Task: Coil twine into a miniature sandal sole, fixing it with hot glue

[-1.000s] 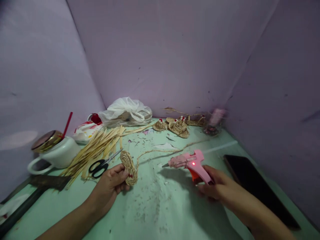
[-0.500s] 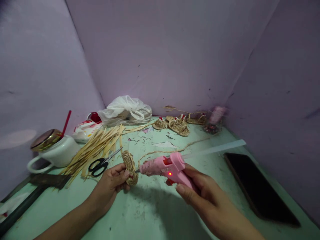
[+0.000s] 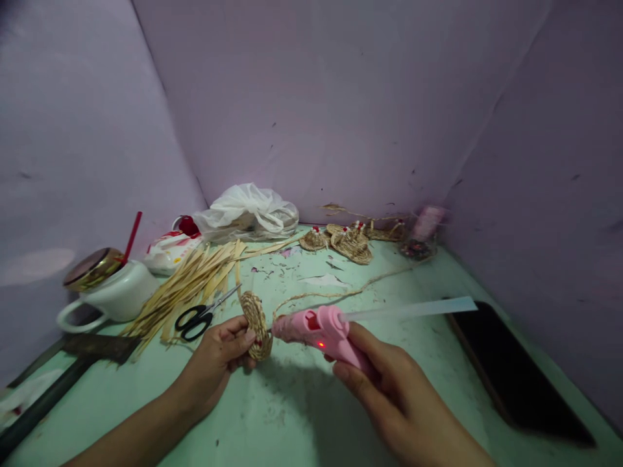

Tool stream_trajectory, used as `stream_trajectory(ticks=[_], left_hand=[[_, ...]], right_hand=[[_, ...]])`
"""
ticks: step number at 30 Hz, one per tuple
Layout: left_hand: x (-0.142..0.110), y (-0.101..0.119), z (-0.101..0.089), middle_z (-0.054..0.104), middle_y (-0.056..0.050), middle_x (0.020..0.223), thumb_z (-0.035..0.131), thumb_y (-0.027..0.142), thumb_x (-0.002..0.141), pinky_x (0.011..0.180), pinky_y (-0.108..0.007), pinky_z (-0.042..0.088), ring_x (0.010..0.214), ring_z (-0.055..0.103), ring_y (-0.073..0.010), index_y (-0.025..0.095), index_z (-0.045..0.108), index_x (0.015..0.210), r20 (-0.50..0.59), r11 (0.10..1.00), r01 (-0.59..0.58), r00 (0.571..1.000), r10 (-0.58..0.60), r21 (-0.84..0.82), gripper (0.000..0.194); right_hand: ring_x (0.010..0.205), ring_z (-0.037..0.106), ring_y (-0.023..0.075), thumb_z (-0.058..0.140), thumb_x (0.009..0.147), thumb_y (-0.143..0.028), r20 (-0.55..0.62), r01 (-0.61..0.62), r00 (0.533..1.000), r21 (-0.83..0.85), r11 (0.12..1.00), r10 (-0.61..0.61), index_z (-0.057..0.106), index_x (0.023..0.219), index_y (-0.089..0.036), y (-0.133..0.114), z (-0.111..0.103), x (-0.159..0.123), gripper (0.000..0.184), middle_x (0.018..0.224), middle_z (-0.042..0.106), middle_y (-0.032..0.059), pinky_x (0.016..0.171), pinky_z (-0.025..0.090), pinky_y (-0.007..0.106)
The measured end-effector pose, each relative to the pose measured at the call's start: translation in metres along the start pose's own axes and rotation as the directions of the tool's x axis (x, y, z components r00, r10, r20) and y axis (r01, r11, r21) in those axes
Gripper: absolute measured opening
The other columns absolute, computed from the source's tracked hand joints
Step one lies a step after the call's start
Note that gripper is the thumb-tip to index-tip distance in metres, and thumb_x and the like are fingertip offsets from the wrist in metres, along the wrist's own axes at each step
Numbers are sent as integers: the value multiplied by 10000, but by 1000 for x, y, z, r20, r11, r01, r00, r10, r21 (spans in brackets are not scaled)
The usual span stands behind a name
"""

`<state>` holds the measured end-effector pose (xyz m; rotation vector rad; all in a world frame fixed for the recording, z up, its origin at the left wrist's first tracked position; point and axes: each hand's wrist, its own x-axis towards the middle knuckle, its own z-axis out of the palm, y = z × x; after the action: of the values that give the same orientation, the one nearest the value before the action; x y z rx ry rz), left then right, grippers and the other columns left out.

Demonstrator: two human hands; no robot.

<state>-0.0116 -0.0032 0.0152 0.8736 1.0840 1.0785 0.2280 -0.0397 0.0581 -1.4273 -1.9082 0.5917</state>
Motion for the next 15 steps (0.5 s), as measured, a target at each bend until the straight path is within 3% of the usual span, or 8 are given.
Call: stream_trajectory(ticks=[3,8,15], left_hand=[[0,0,0,597,-23,650,756,354,601,465,-210,382,527,472,-92,110,657,759,7,1000,1,1000,-1,11,307],[1,0,0,603,-25,654,760,348,593,463,-210,380,519,473,-89,110,654,754,2,1000,-3,1000,3,6,305],[1,-1,0,608,-24,655,763,347,593,462,-206,382,526,481,-90,108,665,777,-6,1000,-4,1000,4,5,317]], right_hand=[[681,672,237,501,845,-428,91,37,995,-41,998,-33,677,1034,-239,-1,-1,0,320,756,716,38,527,561,313],[504,607,217,479,834,-458,-4,86,996,-50,995,-87,674,776,-254,-7,0,0,288,594,658,31,419,502,309],[442,547,190,471,850,-406,55,101,994,-23,995,-99,629,717,-283,-7,0,-1,240,528,595,3,378,435,287]])
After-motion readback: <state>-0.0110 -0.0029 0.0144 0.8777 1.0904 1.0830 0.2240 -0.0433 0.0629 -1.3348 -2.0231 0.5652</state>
